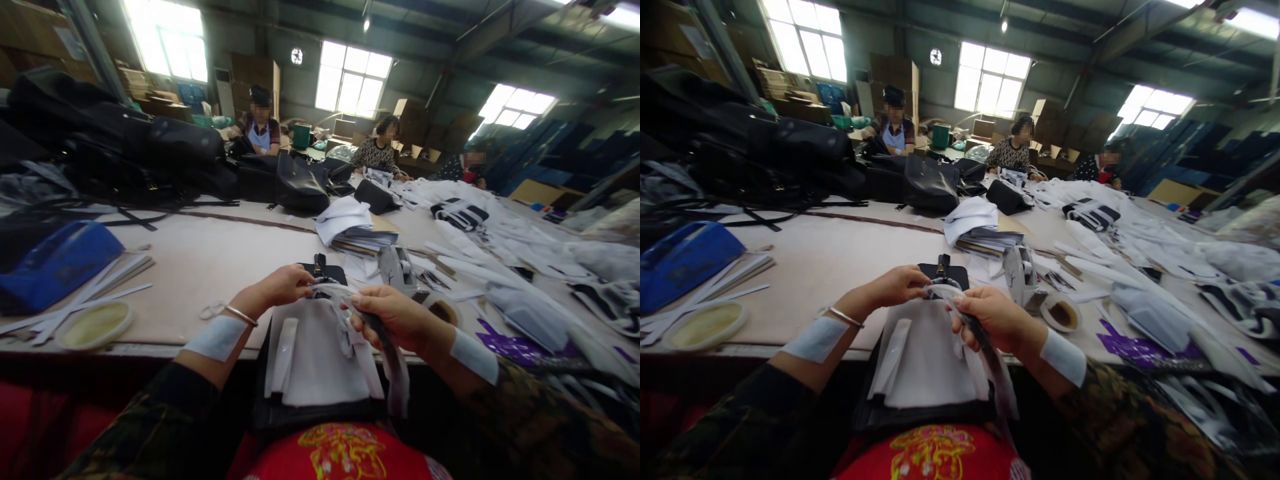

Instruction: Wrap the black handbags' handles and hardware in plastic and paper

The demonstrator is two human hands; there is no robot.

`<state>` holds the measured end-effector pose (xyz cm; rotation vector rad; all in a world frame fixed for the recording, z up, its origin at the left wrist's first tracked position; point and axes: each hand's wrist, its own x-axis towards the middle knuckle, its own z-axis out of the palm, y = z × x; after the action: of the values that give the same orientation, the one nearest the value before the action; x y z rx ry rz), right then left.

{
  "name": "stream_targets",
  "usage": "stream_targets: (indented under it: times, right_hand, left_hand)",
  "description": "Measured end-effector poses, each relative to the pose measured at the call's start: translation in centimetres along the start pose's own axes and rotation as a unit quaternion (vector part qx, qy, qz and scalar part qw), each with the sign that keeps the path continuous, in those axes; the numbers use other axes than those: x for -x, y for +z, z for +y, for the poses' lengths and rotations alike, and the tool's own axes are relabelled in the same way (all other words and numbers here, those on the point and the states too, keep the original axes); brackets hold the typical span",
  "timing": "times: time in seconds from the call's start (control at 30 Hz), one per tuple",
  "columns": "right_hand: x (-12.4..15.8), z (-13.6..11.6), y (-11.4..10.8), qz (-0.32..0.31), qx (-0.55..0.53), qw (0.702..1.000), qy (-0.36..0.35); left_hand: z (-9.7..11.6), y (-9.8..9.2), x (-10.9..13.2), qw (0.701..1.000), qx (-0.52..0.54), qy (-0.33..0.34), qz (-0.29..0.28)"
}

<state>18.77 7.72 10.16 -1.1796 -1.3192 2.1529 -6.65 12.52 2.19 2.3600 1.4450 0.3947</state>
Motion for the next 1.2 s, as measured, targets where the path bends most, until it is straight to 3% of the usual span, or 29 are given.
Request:
stream_targets:
  times: [0.1,0.2,0.53,0.73,0.9,1.07,1.2]
  right_hand:
    - [-0.3,-1.0,0.0,0.005,-0.002,1.000,-0.017]
    - [-0.4,-1.6,0.3,0.009,-0.003,0.999,-0.037]
    - [0.5,-3.2,-0.4,0.021,0.023,0.996,-0.082]
    - [1.6,-5.2,0.3,0.031,0.088,0.988,-0.121]
    - [1.9,-6.2,0.7,0.098,0.143,0.977,-0.128]
    - [2.0,-6.4,-0.1,0.137,0.111,0.970,-0.170]
    - [1.6,-6.6,-0.3,0.141,0.063,0.972,-0.179]
  left_hand:
    - [0.7,-0.5,-0.5,0.999,-0.030,0.009,0.023]
    - [1.1,0.3,-0.8,0.997,-0.066,0.001,0.036]
    - [-0.6,3.1,-0.1,0.996,-0.082,-0.022,0.040]
    - [0.8,1.3,-0.3,0.998,-0.029,0.003,0.055]
    - [1.5,0.2,-1.9,1.000,0.011,0.008,0.021]
    - [0.3,2.5,-2.2,0.998,0.019,-0.051,-0.038]
    - [0.0,3.7,-2.1,0.993,0.002,-0.103,-0.050]
